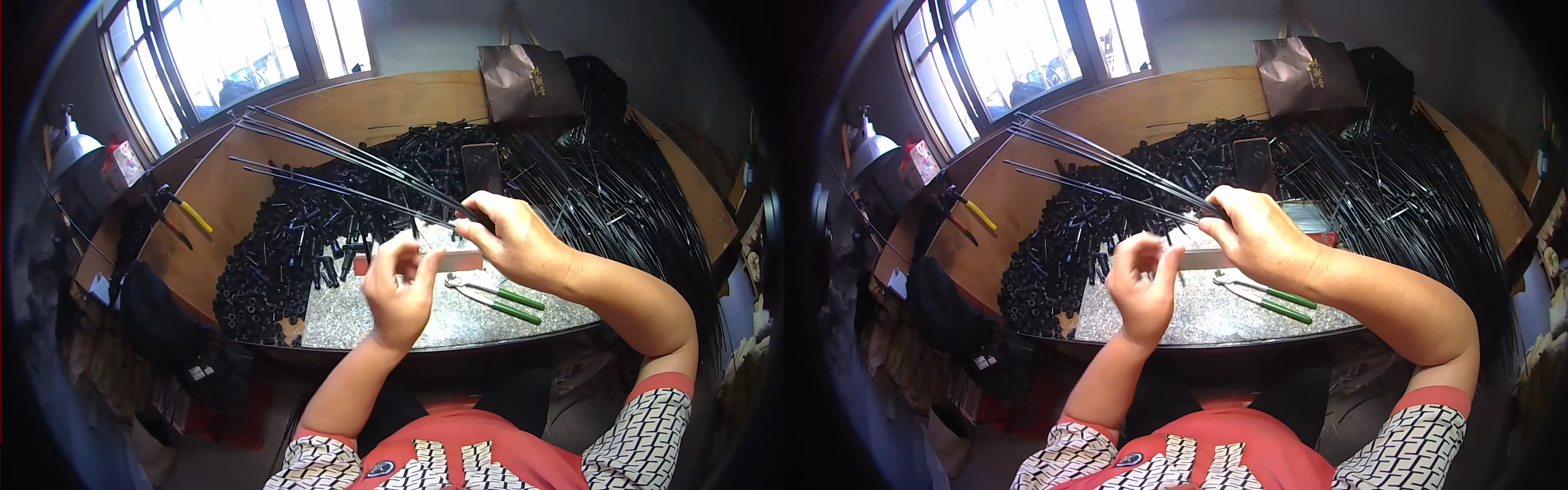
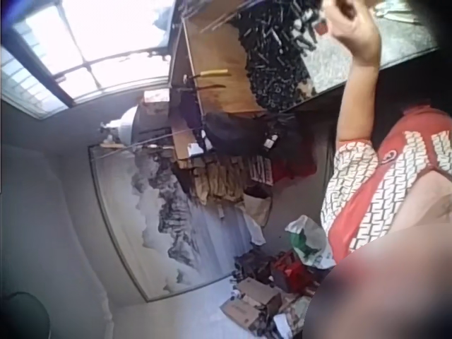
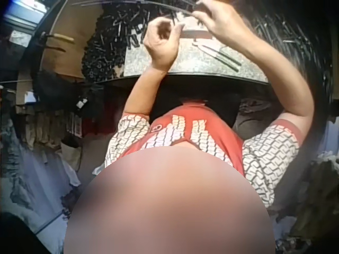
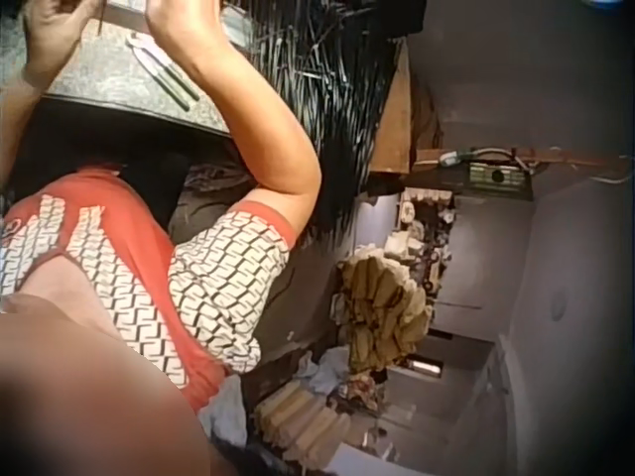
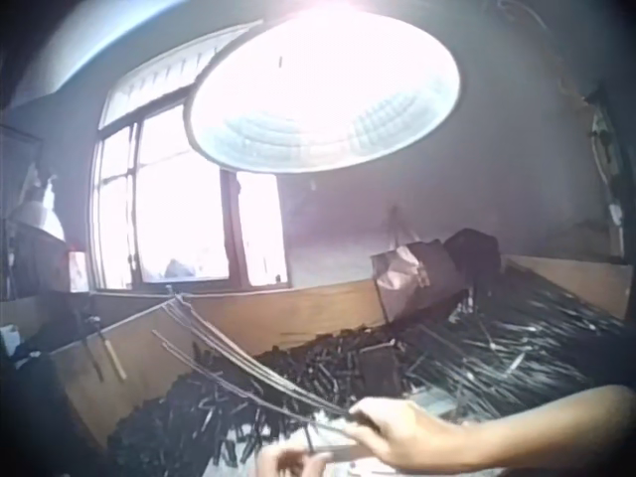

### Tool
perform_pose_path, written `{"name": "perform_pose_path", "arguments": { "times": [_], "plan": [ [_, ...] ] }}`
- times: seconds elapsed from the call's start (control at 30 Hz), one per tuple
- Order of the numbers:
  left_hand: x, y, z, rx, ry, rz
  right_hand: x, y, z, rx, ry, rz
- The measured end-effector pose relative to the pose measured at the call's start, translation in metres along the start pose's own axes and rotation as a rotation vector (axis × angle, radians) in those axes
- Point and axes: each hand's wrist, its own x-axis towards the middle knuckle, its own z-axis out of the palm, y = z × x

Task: Assembling hairbrushes by inserting pins into the base.

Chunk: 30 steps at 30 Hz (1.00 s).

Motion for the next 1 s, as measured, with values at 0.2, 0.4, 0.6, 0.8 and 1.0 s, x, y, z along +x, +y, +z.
{"name": "perform_pose_path", "arguments": {
  "times": [0.2, 0.4, 0.6, 0.8, 1.0],
  "plan": [
    [0.014, -0.023, -0.014, 0.369, 0.227, 0.083, -0.013, 0.002, 0.010, -0.018, 0.024, -0.089],
    [0.029, -0.027, -0.005, -0.042, 0.140, -0.137, -0.023, -0.003, 0.017, -0.023, 0.038, -0.240],
    [0.060, -0.036, -0.018, -0.543, 0.204, -0.157, -0.046, 0.001, 0.021, -0.011, -0.086, -0.268],
    [0.064, -0.030, -0.026, -0.132, 0.083, -0.177, -0.063, 0.001, 0.014, 0.048, -0.195, -0.170],
    [0.078, -0.019, -0.047, -0.152, -0.299, -0.454, -0.091, 0.000, 0.011, 0.202, -0.208, -0.092]
  ]
}}
